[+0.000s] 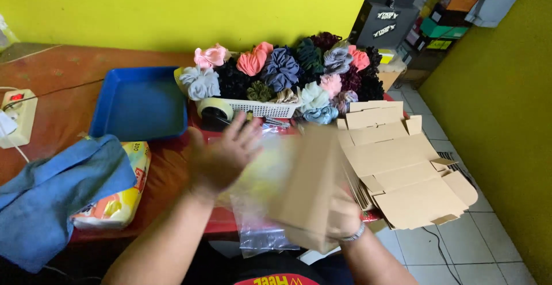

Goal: Assembling cardboard boxes from flat templates and packing them with hair scrunchies.

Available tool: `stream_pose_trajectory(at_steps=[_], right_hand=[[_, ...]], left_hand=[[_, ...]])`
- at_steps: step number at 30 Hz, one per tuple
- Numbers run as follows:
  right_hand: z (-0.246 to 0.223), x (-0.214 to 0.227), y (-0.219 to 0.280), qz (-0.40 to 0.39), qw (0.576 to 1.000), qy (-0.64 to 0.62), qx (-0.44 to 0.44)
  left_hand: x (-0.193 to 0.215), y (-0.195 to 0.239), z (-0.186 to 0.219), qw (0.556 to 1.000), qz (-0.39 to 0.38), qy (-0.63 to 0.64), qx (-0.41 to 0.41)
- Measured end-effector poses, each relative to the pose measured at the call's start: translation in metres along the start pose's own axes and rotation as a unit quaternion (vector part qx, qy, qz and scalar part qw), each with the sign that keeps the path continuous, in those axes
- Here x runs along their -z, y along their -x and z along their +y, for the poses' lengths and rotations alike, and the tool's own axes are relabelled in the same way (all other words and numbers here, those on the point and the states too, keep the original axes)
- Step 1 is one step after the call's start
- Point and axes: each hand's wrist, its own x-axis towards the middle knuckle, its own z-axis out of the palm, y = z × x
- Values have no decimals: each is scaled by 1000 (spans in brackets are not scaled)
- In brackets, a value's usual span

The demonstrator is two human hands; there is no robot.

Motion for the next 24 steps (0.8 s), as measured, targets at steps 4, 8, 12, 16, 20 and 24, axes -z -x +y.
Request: stream_pose_trajectory(at_steps=[4, 8, 12, 16, 20, 24], right_hand=[[19, -14, -29, 78, 990, 118, -2], [-2, -14, -16, 147, 973, 171, 48], [-43, -52, 2, 256, 910, 251, 209], [-60, -106, 21, 334, 428, 691, 477], [-16, -36, -6, 136, 498, 642, 567], [39, 0, -45, -14, 411, 815, 408]], left_hand=[[-7, 11, -5, 988, -49, -101, 103], [25, 35, 12, 996, 46, 81, 3], [22, 44, 0, 940, 332, 17, -77], [-17, 21, -5, 876, 475, -83, -22], [2, 21, -21, 939, 335, -5, -78], [-61, -6, -43, 911, 407, -68, -1]])
